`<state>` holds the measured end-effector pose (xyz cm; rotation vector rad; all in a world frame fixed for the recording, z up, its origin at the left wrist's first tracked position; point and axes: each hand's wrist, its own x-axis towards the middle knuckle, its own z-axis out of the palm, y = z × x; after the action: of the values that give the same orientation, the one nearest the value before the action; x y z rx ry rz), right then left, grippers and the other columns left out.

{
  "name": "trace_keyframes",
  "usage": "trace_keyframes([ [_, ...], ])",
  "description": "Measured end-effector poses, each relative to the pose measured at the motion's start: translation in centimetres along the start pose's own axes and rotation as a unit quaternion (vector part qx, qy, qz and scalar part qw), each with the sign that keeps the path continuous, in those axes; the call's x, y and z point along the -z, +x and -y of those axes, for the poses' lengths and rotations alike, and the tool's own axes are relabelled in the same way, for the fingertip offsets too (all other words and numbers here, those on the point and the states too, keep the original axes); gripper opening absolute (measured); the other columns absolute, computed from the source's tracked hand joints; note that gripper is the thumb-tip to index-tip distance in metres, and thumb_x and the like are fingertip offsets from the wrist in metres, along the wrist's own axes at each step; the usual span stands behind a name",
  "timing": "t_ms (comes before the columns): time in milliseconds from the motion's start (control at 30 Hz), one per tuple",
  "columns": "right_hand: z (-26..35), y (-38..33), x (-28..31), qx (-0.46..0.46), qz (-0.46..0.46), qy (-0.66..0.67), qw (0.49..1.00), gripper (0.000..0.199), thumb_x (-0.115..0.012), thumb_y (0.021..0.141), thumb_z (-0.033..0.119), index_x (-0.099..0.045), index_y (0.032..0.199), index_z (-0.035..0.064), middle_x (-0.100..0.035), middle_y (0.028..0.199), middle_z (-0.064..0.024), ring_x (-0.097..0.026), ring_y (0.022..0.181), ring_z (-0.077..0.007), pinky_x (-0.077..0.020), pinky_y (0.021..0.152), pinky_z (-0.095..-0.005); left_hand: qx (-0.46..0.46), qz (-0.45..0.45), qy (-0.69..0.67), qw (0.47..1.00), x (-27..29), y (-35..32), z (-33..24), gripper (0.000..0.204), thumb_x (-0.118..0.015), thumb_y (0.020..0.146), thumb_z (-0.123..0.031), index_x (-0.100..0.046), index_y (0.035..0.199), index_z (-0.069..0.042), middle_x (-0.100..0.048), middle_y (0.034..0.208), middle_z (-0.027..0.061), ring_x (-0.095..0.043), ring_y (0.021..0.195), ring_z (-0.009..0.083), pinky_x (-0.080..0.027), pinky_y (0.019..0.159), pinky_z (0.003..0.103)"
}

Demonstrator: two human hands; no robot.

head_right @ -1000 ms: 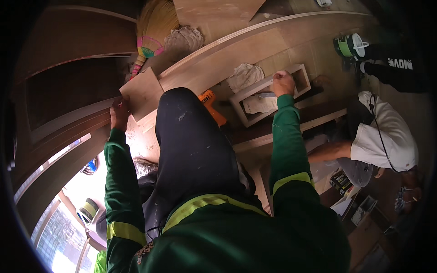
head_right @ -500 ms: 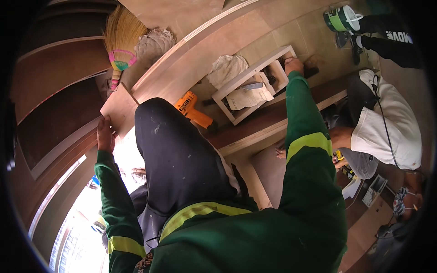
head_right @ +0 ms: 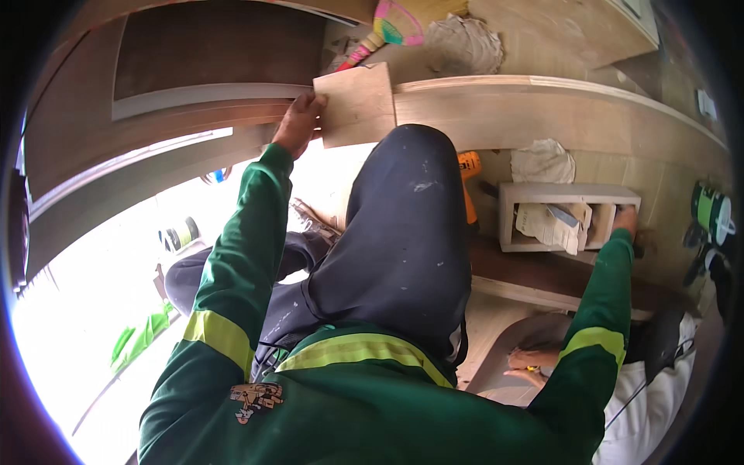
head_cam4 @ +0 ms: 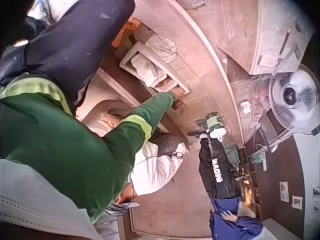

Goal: The person assembles a wooden cabinet by positioning small wooden pieces and securing them with a power drill. They handle wooden planks and screws, using a yellow drill to fasten the components together while sitting on the floor.

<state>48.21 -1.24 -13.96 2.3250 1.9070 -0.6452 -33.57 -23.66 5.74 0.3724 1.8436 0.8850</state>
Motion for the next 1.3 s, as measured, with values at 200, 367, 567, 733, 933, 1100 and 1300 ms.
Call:
trace_keyframes([
  [200,-0.7,-0.4,0.5,0.109,0.017,-0.107,0.988,0.027,-0.052,0.096,0.016,-0.066,0.108,-0.0034,-0.070,0.103,-0.0272,-0.068,0.095,-0.0401,-0.0519,0.084,-0.0447,-0.026,-0.006,-0.006,1.000,1.1,0.8,2.1,0.048,-0.058,0.100,-0.032,-0.048,0.139,-0.007,-0.061,0.106,0.0055,-0.061,0.087,0.0161,-0.053,0.079,0.036],
  [367,-0.4,-3.4,2.2,0.097,-0.005,0.041,0.994,0.031,-0.058,0.095,0.024,-0.066,0.112,-0.0013,-0.070,0.103,-0.0245,-0.069,0.096,-0.0360,-0.0520,0.085,-0.0424,-0.053,0.021,-0.021,0.998,-0.1,1.4,1.6,0.045,-0.062,0.098,-0.034,-0.053,0.134,-0.009,-0.063,0.105,0.0052,-0.062,0.087,0.0161,-0.052,0.075,0.034],
  [567,9.7,-8.3,4.9,-0.203,0.020,0.437,0.876,0.027,-0.067,0.092,0.032,-0.061,0.115,0.0188,-0.065,0.104,-0.0034,-0.063,0.092,-0.0203,-0.0526,0.077,-0.0361,-0.025,0.002,-0.022,0.999,1.0,0.2,1.8,0.036,-0.060,0.099,-0.036,-0.056,0.127,-0.014,-0.060,0.103,0.0000,-0.058,0.086,0.0128,-0.049,0.076,0.035],
  [733,8.2,-11.4,7.1,-0.179,0.014,0.560,0.809,0.027,-0.068,0.095,0.028,-0.059,0.117,0.0148,-0.067,0.109,-0.0078,-0.066,0.099,-0.0244,-0.0527,0.087,-0.0396,-0.021,0.035,-0.036,0.999,0.7,1.1,1.7,0.031,-0.061,0.099,-0.036,-0.057,0.119,-0.013,-0.058,0.097,-0.0001,-0.057,0.085,0.0135,-0.049,0.077,0.034],
  [933,6.0,-10.6,5.8,-0.162,0.048,0.533,0.829,0.022,-0.065,0.096,0.022,-0.060,0.113,0.0094,-0.069,0.097,-0.0080,-0.068,0.091,-0.0231,-0.0554,0.082,-0.0401,-0.022,0.037,-0.033,0.998,1.0,1.0,1.6,0.028,-0.060,0.099,-0.035,-0.056,0.116,-0.014,-0.058,0.097,-0.0008,-0.057,0.085,0.0131,-0.049,0.076,0.033],
  [1100,4.9,-7.9,4.2,-0.022,-0.009,0.070,0.997,0.015,-0.065,0.085,0.008,-0.069,0.099,0.0089,-0.072,0.091,-0.0132,-0.071,0.088,-0.0291,-0.0561,0.078,-0.0387,-0.022,0.044,-0.047,0.998,1.4,1.1,2.1,0.027,-0.059,0.100,-0.034,-0.055,0.118,-0.014,-0.056,0.098,-0.0028,-0.058,0.087,0.0132,-0.049,0.076,0.032],
  [1300,7.8,-9.4,5.6,-0.058,-0.069,0.053,0.995,0.014,-0.066,0.083,0.010,-0.074,0.094,0.0074,-0.072,0.088,-0.0167,-0.071,0.082,-0.0295,-0.0544,0.076,-0.0390,-0.018,0.064,-0.045,0.997,0.9,1.3,1.6,0.023,-0.058,0.101,-0.035,-0.054,0.114,-0.016,-0.056,0.096,-0.0032,-0.058,0.087,0.0125,-0.048,0.074,0.031],
])
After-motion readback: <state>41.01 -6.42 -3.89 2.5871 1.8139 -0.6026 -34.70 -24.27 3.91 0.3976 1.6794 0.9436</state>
